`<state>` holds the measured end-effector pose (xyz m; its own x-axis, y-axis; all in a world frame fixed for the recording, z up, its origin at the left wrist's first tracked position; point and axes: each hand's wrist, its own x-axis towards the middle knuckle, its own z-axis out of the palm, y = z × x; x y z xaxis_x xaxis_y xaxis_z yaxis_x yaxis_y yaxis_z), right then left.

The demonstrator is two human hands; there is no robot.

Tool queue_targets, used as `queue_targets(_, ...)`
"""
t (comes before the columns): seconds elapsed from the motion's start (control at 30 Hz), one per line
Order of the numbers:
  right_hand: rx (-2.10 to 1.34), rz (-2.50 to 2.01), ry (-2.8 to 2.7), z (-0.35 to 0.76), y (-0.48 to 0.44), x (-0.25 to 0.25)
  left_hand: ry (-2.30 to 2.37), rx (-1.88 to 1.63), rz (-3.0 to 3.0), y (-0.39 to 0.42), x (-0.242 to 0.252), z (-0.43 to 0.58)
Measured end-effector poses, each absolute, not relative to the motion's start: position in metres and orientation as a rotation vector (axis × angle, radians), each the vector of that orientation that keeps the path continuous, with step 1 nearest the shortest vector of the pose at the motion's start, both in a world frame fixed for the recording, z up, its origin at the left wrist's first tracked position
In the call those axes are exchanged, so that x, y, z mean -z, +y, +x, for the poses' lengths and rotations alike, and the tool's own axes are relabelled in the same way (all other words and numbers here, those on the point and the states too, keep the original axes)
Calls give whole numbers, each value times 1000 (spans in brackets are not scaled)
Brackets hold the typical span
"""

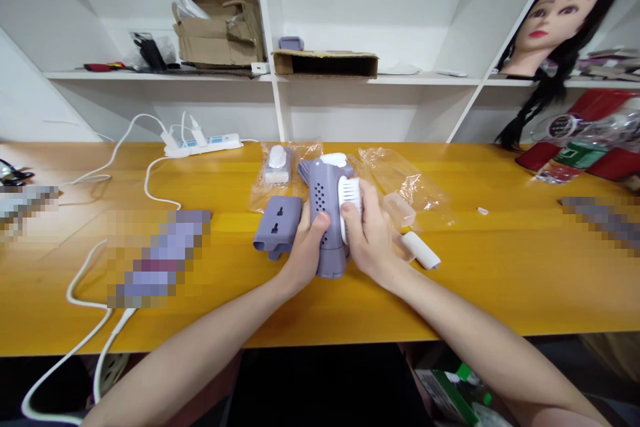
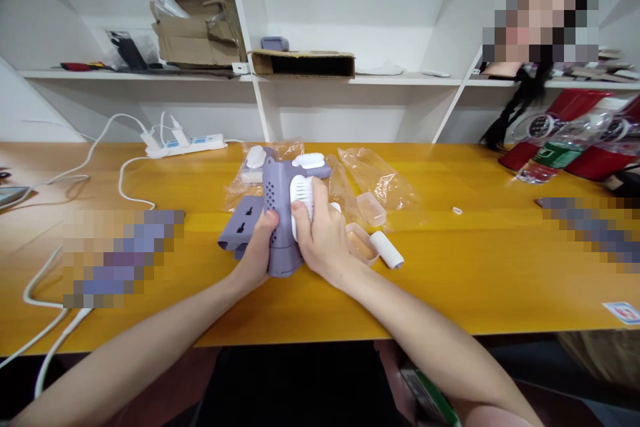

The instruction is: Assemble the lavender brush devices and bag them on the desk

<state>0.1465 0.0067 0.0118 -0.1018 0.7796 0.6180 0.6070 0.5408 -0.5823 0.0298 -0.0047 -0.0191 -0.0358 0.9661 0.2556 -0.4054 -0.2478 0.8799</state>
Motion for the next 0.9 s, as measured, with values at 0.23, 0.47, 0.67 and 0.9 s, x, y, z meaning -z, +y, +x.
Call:
queue_targets(0.23, -138, -1075, -1706, 144, 10, -18, 824, -1615, 1330, -14, 11, 33)
queue_targets(0.47, -357, -1214, -1865, 144, 21, -30, 776, -1446, 706, 0, 9, 32)
queue_targets(0.67, -653, -1315, -1963, 192, 41, -62, 534, -1219, 506, 6, -7, 16)
queue_targets(0.9, -103, -2232, -2125, 239, 68, -65, 498, -1152, 573, 3, -8, 7)
